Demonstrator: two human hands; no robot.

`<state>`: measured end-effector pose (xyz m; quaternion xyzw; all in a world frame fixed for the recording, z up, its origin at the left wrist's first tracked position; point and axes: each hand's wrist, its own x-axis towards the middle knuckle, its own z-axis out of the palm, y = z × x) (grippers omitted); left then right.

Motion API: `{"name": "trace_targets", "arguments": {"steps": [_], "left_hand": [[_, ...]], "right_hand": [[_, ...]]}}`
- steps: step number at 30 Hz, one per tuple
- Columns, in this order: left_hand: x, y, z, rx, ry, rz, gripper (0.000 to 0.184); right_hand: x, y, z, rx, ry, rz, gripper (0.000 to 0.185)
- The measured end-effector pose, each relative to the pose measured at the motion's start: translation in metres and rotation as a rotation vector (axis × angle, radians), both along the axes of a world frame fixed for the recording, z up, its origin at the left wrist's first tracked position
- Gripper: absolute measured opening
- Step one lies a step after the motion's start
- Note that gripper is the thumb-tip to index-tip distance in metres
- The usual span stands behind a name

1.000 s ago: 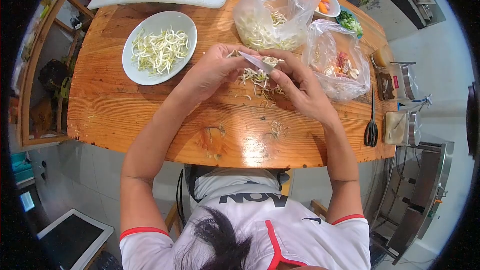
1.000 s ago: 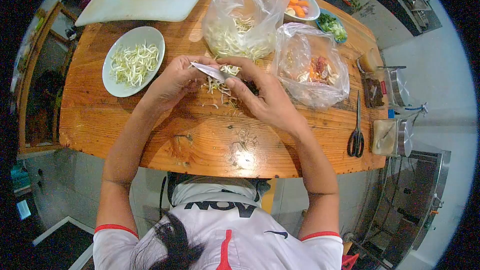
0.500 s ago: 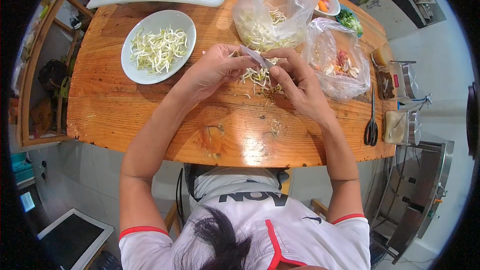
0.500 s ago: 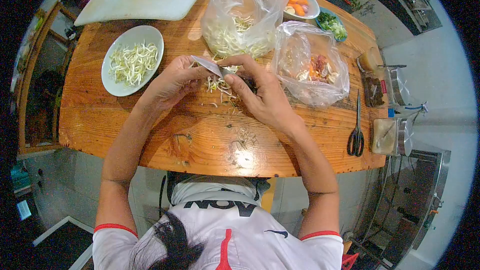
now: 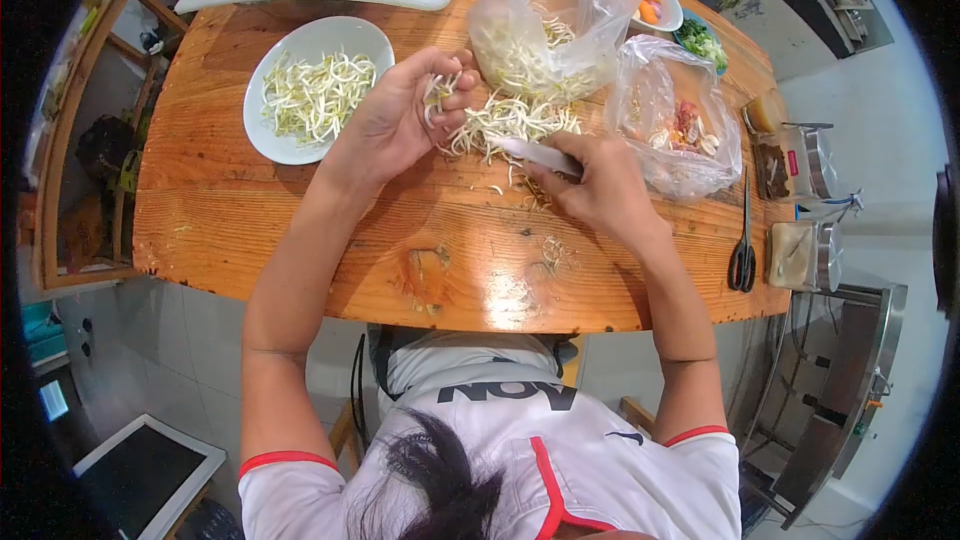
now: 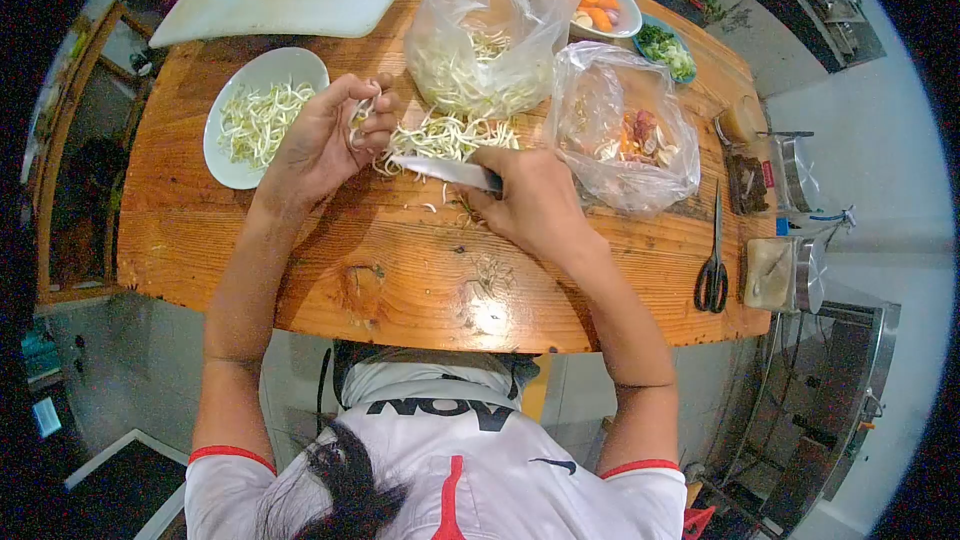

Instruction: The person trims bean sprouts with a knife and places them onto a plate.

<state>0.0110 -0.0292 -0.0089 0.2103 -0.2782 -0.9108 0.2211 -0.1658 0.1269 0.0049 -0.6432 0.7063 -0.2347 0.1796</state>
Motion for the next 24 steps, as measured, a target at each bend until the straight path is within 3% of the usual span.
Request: {"name": "trace_targets", "arguments": {"steps": [4, 10, 16, 24], "left_hand": [[0.001, -0.003, -0.004, 0.061, 0.053, -0.004, 0.018], [0.0, 0.003, 0.006, -0.038, -0.05, -0.038, 0.019], [-0.003, 0.011, 0.002, -0.351, -0.27, 0.009, 0.021], [-0.011, 0.028, 0.005, -0.84, -0.465, -0.224, 0.021]], "right_hand": [[0.003, 0.001, -0.004, 0.002, 0.115, 0.033, 0.016], [-0.002, 0.002, -0.01, -0.087, 0.072, 0.104, 0.021], [-0.004, 0.002, 0.004, 0.059, 0.022, 0.127, 0.024], [-0.008, 0.002, 0.016, 0.006, -0.175, -0.012, 0.02]]}}
